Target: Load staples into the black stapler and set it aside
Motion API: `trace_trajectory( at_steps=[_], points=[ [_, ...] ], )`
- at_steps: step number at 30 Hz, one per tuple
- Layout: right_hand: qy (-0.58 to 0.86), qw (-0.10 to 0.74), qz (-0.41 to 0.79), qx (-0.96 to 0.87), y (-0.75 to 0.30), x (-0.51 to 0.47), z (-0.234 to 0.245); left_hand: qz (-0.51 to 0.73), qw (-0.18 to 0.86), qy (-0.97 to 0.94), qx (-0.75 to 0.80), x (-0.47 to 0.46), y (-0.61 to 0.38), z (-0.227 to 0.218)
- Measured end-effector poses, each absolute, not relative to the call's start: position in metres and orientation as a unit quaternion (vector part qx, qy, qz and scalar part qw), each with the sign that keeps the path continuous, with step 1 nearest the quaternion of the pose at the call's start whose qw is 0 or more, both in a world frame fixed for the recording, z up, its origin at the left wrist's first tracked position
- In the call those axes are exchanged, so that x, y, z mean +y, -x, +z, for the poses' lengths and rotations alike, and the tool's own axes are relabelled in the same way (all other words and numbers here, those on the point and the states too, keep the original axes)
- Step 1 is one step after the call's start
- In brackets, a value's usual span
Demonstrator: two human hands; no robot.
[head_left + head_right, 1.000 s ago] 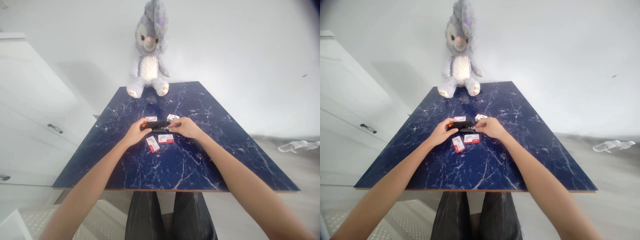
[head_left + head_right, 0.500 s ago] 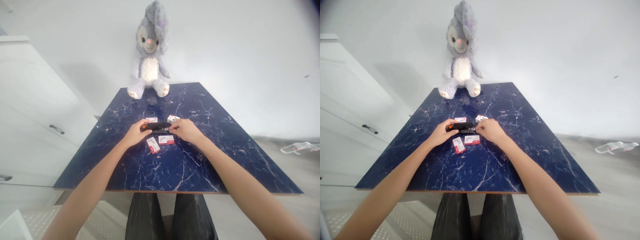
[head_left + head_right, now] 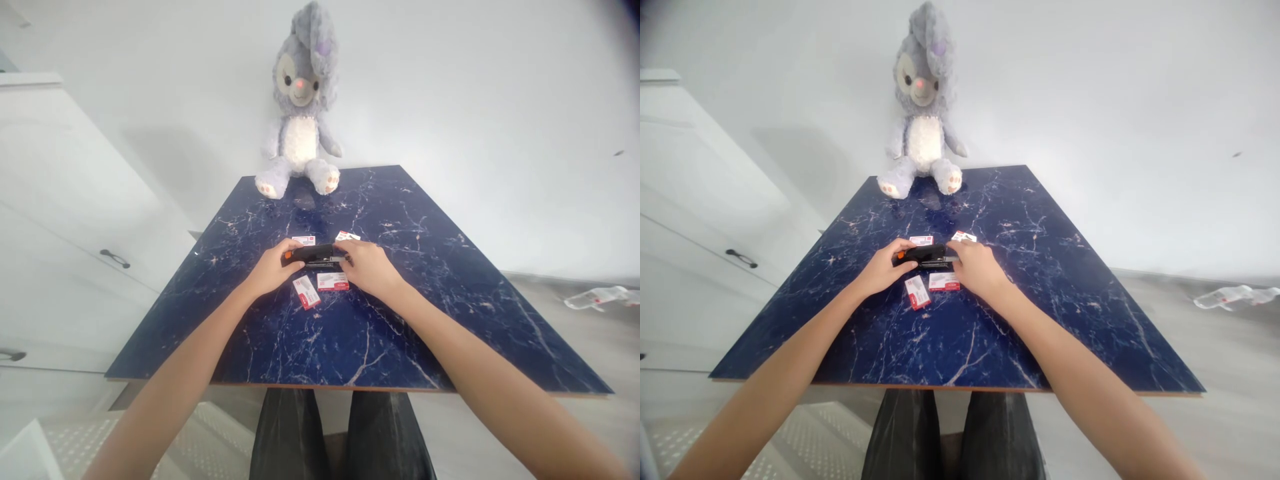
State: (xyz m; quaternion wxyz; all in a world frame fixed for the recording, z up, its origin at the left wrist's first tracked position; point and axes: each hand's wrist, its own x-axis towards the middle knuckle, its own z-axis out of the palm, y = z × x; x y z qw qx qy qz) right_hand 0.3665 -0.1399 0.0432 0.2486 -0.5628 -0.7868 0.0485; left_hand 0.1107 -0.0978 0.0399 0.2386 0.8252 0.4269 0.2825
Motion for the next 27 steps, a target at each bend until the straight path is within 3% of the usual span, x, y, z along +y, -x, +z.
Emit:
trace_trajectory(
  at_steps=[6,10,15,23,27],
  points=[
    [0.541,0.317,0.107,-0.772,-0.356,-0.144,0.035,0.285,0.235,-0.829,0.42,-0.098,-0.11,0.041],
    [0.554,0.313,0.099,-0.765,-0.358,-0.143,0.037,0.285,0.234,-0.83,0.418,-0.098,-0.11,0.04],
    [0.606,0.282,0.092,-0.738,-0.363,-0.142,0.047,0.283,0.242,-0.827,0.422,-0.097,-0.109,0.04],
    [0.679,0.138,0.027,-0.721,-0.376,-0.136,0.052,0.271,0.247,-0.824,0.432,-0.099,-0.109,0.042],
    [0.644,0.133,0.05,-0.752,-0.378,-0.133,0.046,0.275,0.248,-0.823,0.432,-0.099,-0.109,0.042]
  ],
)
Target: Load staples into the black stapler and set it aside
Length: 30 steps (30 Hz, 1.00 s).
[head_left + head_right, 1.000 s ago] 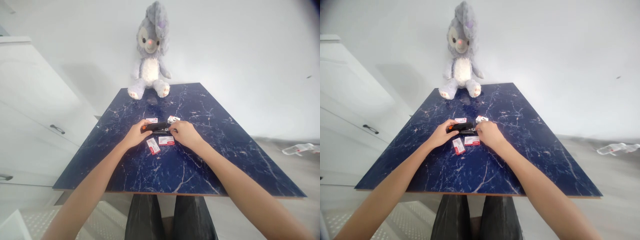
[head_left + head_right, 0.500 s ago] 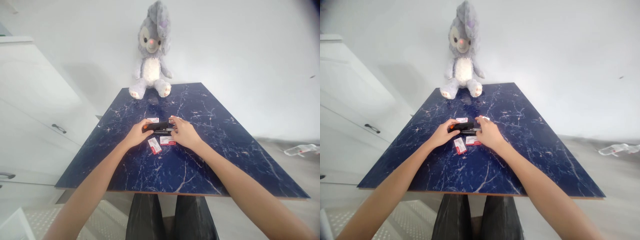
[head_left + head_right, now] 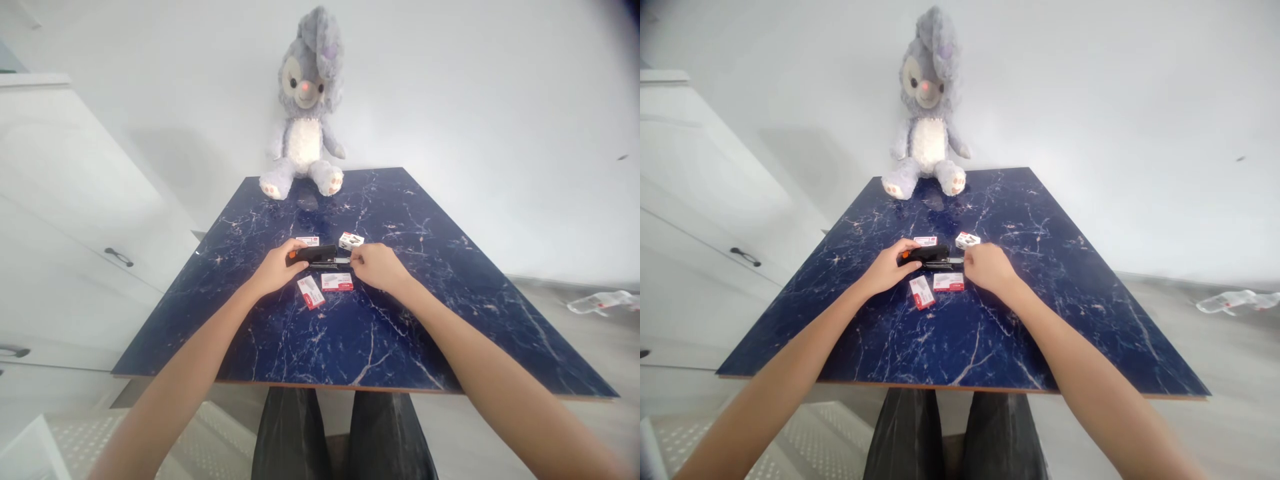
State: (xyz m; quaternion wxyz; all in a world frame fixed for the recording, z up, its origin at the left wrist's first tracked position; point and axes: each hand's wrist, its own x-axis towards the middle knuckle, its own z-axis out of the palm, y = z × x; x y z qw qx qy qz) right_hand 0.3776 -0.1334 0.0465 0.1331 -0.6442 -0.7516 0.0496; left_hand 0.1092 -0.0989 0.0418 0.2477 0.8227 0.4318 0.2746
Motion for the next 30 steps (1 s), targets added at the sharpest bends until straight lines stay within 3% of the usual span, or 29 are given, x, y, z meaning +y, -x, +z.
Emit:
trace_trajectory(
  at_steps=[16,23,30],
  points=[
    [0.476,0.189,0.028,-0.858,-0.365,-0.142,0.036,0.3,0.263,-0.818,0.414,-0.096,-0.109,0.037],
    [0.429,0.248,0.082,-0.864,-0.364,-0.146,0.035,0.298,0.268,-0.815,0.418,-0.097,-0.109,0.038],
    [0.423,0.228,0.085,-0.873,-0.368,-0.147,0.035,0.297,0.271,-0.815,0.417,-0.099,-0.109,0.041]
  ],
)
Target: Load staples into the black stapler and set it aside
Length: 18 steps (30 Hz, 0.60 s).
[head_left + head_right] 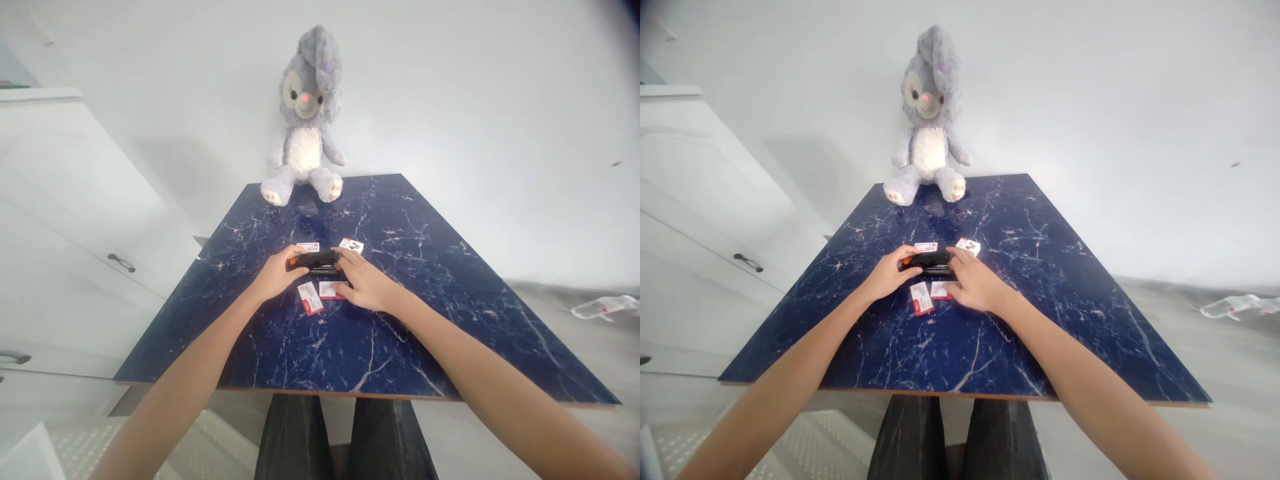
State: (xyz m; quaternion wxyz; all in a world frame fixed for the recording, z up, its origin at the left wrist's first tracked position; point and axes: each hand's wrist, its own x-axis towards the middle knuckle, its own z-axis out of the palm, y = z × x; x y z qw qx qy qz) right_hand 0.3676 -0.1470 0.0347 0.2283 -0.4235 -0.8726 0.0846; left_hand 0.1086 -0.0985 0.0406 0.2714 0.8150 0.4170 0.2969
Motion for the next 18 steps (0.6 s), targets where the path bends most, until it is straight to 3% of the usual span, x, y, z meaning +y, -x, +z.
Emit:
trace_trajectory(
  at_steps=[6,11,13,18],
  points=[
    [0.416,0.221,0.085,-0.878,-0.366,-0.146,0.029,0.302,0.255,-0.812,0.43,-0.1,-0.111,0.04],
    [0.476,0.239,0.079,-0.842,-0.354,-0.14,0.021,0.303,0.182,-0.812,0.465,-0.11,-0.122,0.043],
    [0.486,0.247,0.081,-0.834,-0.352,-0.138,0.02,0.297,0.217,-0.819,0.441,-0.114,-0.124,0.046],
    [0.494,0.251,0.087,-0.828,-0.356,-0.136,0.019,0.271,0.414,-0.791,0.36,-0.113,-0.118,0.051]
  ],
)
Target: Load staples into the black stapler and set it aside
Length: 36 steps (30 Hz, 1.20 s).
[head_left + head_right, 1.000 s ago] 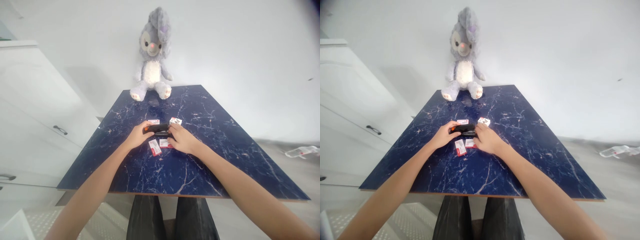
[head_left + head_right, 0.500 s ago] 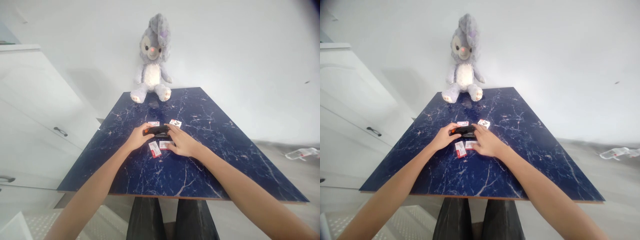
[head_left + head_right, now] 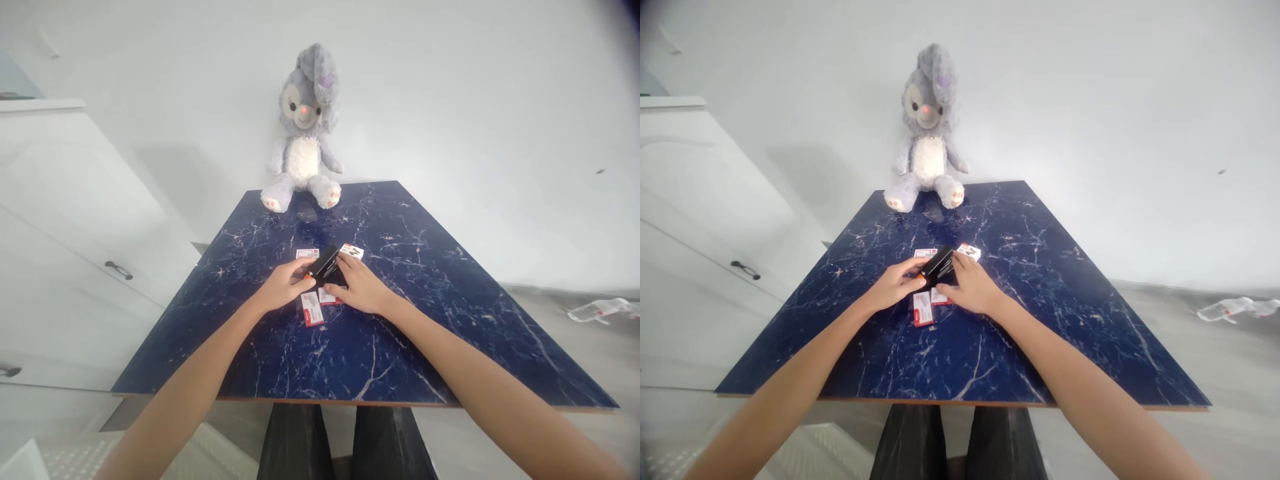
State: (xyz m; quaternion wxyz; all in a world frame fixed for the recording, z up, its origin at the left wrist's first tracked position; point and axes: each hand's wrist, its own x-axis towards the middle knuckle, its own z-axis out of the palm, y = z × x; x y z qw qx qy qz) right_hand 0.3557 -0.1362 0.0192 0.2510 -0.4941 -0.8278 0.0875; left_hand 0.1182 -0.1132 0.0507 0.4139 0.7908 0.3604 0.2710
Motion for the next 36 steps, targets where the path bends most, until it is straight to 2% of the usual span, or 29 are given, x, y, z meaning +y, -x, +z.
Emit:
trace_trajectory(
  at_steps=[4,7,11,15,19,23,26,36],
  points=[
    [0.472,0.251,0.092,-0.84,-0.36,-0.136,0.021,0.234,0.505,-0.772,0.306,-0.109,-0.114,0.048],
    [0.484,0.25,0.082,-0.835,-0.361,-0.135,0.024,0.236,0.509,-0.768,0.308,-0.109,-0.114,0.044],
    [0.521,0.207,0.057,-0.826,-0.361,-0.135,0.028,0.249,0.469,-0.778,0.337,-0.115,-0.122,0.036],
    [0.555,0.154,0.046,-0.816,-0.363,-0.137,0.036,0.286,0.37,-0.796,0.383,-0.121,-0.137,0.029],
    [0.539,0.136,0.116,-0.823,-0.376,-0.142,0.057,0.223,0.269,-0.854,0.385,-0.125,-0.134,0.043],
    [0.447,0.103,0.264,-0.849,-0.394,-0.146,0.078,0.075,0.324,-0.891,0.31,-0.128,-0.115,0.071],
    [0.422,0.072,0.288,-0.857,-0.4,-0.146,0.079,0.041,0.347,-0.896,0.275,-0.128,-0.108,0.08],
    [0.44,0.122,0.244,-0.856,-0.399,-0.137,0.067,0.145,0.192,-0.889,0.389,-0.109,-0.112,0.054]
  ],
)
